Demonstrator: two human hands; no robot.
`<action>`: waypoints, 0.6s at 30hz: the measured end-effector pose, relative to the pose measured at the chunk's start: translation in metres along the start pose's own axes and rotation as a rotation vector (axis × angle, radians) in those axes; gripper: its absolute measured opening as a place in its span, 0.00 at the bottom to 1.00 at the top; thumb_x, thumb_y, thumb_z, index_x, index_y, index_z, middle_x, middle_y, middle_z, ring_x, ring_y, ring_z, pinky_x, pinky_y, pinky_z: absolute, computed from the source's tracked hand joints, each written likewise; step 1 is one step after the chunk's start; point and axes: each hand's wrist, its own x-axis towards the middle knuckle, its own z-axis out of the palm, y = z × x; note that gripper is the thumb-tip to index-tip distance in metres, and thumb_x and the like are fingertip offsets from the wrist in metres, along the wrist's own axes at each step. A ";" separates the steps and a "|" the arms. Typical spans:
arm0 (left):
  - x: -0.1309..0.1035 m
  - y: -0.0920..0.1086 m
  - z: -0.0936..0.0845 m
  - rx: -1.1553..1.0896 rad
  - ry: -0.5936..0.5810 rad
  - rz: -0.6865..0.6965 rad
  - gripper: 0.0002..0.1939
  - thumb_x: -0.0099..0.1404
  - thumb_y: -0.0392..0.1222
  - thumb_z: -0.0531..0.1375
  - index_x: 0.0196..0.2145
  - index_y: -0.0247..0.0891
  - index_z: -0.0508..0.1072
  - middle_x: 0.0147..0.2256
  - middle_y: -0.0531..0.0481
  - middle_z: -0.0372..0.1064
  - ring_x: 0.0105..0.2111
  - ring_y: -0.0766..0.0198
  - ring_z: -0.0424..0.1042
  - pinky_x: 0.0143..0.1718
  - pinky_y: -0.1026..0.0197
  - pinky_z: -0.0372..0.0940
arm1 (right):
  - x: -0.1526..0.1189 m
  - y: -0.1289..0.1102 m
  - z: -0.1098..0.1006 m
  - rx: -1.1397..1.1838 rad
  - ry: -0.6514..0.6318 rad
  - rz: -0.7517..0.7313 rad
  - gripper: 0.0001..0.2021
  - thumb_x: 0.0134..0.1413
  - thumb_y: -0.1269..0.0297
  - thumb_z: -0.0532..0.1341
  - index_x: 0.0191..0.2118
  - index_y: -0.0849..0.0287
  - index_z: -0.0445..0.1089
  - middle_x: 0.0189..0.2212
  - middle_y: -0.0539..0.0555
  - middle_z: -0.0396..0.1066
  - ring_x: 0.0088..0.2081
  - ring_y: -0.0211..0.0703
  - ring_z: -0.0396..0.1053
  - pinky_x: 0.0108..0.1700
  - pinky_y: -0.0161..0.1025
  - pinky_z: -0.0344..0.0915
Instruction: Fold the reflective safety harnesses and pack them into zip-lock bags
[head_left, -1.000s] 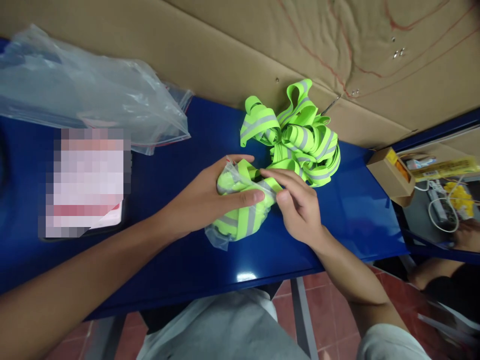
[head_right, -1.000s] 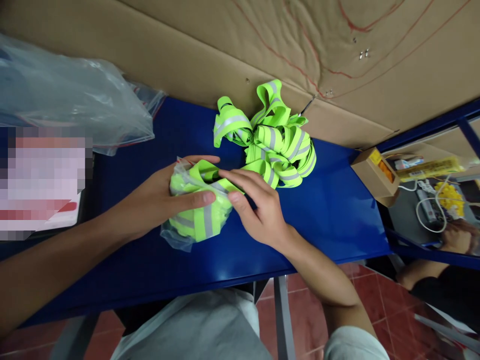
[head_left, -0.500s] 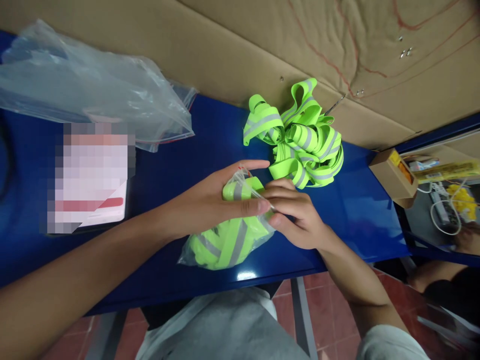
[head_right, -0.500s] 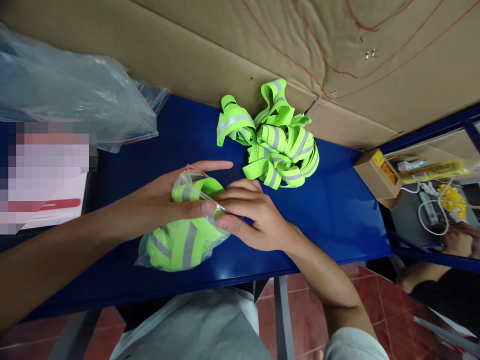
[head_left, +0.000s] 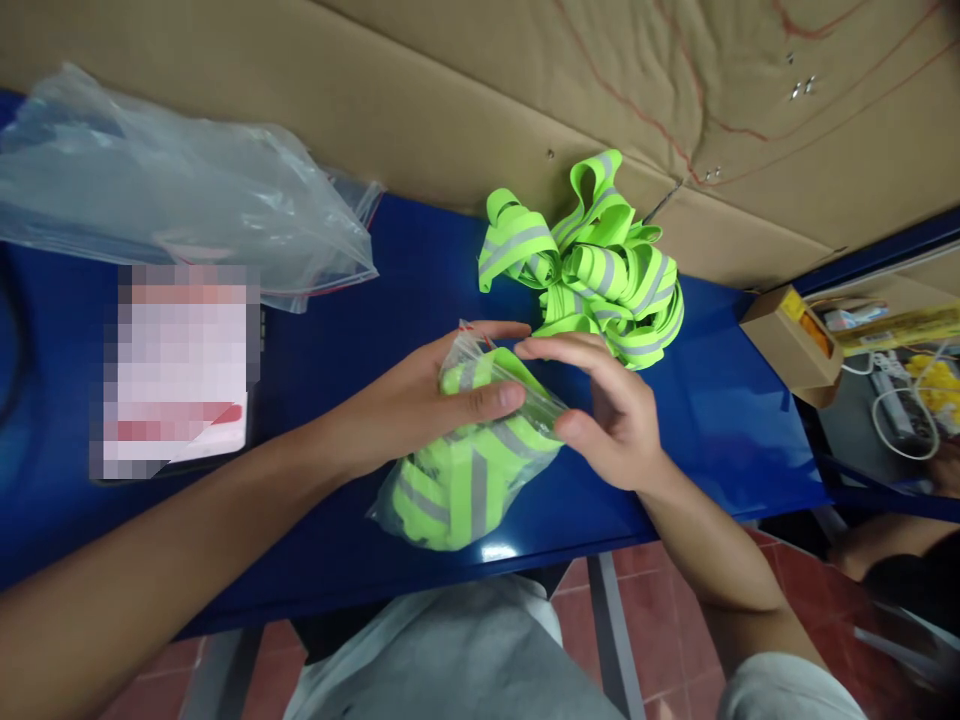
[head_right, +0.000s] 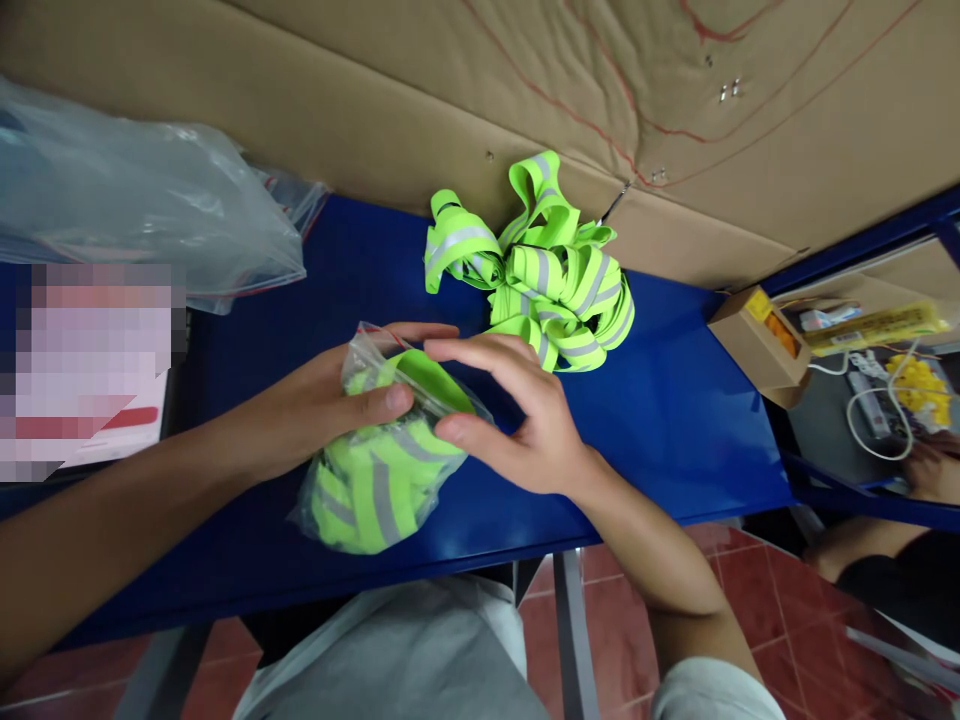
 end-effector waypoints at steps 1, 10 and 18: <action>0.000 0.001 -0.001 0.008 -0.014 0.006 0.41 0.57 0.60 0.73 0.64 0.44 0.69 0.52 0.44 0.76 0.50 0.49 0.76 0.47 0.55 0.72 | 0.000 0.000 0.000 -0.004 -0.051 -0.011 0.21 0.69 0.49 0.61 0.61 0.53 0.70 0.54 0.57 0.77 0.57 0.51 0.72 0.60 0.51 0.68; 0.000 -0.001 -0.002 0.071 -0.107 -0.019 0.42 0.60 0.58 0.71 0.67 0.43 0.64 0.47 0.48 0.79 0.45 0.56 0.78 0.44 0.59 0.70 | -0.002 0.004 0.014 0.002 -0.360 -0.095 0.13 0.73 0.57 0.57 0.39 0.59 0.72 0.42 0.57 0.78 0.60 0.51 0.67 0.62 0.52 0.61; 0.001 -0.002 -0.006 0.118 -0.028 -0.056 0.41 0.62 0.62 0.69 0.67 0.44 0.66 0.45 0.47 0.80 0.44 0.54 0.79 0.42 0.59 0.70 | 0.004 0.002 -0.001 0.101 -0.220 -0.099 0.13 0.73 0.57 0.59 0.42 0.58 0.78 0.40 0.56 0.81 0.51 0.47 0.77 0.57 0.48 0.65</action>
